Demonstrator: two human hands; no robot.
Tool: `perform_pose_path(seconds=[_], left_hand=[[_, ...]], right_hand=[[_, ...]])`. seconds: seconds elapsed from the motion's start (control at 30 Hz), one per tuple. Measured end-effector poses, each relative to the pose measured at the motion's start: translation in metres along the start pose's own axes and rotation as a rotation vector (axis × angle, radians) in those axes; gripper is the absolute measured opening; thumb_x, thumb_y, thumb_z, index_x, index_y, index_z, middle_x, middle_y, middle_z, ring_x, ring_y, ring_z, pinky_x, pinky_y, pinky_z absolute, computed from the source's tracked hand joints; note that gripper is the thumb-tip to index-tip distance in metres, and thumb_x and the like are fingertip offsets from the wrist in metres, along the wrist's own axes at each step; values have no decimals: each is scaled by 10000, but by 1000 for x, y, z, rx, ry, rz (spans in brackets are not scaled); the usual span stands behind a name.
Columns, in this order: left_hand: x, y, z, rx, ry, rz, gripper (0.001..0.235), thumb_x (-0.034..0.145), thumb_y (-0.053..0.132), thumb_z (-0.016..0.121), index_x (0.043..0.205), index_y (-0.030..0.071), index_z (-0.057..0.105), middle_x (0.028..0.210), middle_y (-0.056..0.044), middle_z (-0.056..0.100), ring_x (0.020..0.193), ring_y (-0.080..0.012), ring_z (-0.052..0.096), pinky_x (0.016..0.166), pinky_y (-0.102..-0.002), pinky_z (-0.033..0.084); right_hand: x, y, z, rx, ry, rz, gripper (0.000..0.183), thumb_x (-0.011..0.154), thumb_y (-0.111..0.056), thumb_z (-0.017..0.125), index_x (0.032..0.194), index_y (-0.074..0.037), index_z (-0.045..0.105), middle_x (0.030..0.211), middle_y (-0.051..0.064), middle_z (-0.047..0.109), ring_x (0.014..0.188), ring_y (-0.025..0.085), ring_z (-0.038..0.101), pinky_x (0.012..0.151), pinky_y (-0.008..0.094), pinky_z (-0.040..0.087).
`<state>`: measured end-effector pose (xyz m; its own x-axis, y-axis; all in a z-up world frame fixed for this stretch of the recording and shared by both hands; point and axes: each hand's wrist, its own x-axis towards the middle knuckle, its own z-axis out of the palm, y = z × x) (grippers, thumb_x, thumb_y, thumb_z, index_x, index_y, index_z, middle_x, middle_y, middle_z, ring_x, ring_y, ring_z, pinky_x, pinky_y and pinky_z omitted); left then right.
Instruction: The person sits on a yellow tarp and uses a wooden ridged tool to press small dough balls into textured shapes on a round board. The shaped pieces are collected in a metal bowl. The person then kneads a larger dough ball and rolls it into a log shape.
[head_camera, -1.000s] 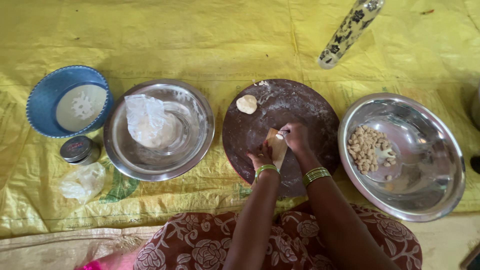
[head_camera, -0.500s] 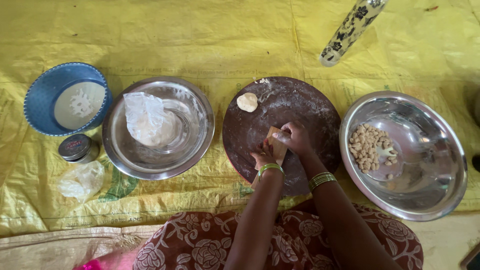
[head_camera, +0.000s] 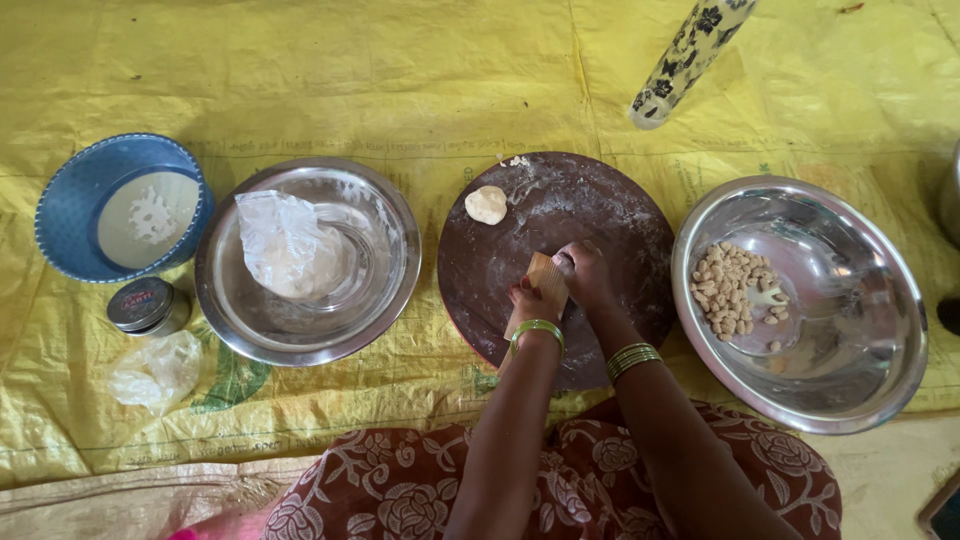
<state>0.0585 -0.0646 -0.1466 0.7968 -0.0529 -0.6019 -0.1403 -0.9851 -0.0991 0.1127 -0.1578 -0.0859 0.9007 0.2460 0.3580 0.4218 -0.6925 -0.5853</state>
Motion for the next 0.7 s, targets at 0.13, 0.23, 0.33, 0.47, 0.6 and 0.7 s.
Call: perform_pose_path(seconds=[0.13,0.23,0.33,0.47,0.6,0.7], left_hand=[[-2,1,-5,12,22,53,599,1084,311,390,1600,13,333,1666,-202,298,1568,-444,168,1165,-689,223],[-27,-8,-22,-8,79,51,630,1077,332,431,1599,-16,367,1648,-243,324,1547,-476,185,1105,-685,262],[-61,-22,-40,107,43,153,592,1082,311,430,1597,30,348,1655,-254,273,1529,-512,178,1101,-723,260],[-96,-36,-61,182,52,172,561,1088,304,434,1581,46,369,1678,-243,239,1530,-510,194,1106,-723,283],[-124,-51,-71,206,101,129,663,1061,300,477,1604,-31,288,1695,-264,179,1476,-512,259,1109,-696,264],[-157,-59,-78,306,165,140,669,1069,290,484,1599,-47,254,1679,-298,199,1490,-526,238,1155,-709,172]], right_hand=[[-1,20,-1,212,-62,139,163,999,-175,655,1008,-41,745,996,120,750,926,257,724,830,384,558],[-6,30,-9,542,-183,429,248,1017,-220,622,1076,-8,735,1017,69,771,947,160,696,846,311,551],[-21,36,-14,618,-216,571,301,1048,-226,609,1069,43,742,954,77,738,891,150,670,806,307,567],[-37,38,-19,609,-243,546,249,995,-185,628,1120,19,698,1003,59,738,898,147,707,755,313,604],[-68,26,-25,524,-307,532,255,1027,-195,610,1075,40,696,940,104,760,835,172,731,754,309,599],[-92,4,-30,594,-271,532,249,1026,-183,621,1061,50,701,922,125,750,823,182,719,758,318,588]])
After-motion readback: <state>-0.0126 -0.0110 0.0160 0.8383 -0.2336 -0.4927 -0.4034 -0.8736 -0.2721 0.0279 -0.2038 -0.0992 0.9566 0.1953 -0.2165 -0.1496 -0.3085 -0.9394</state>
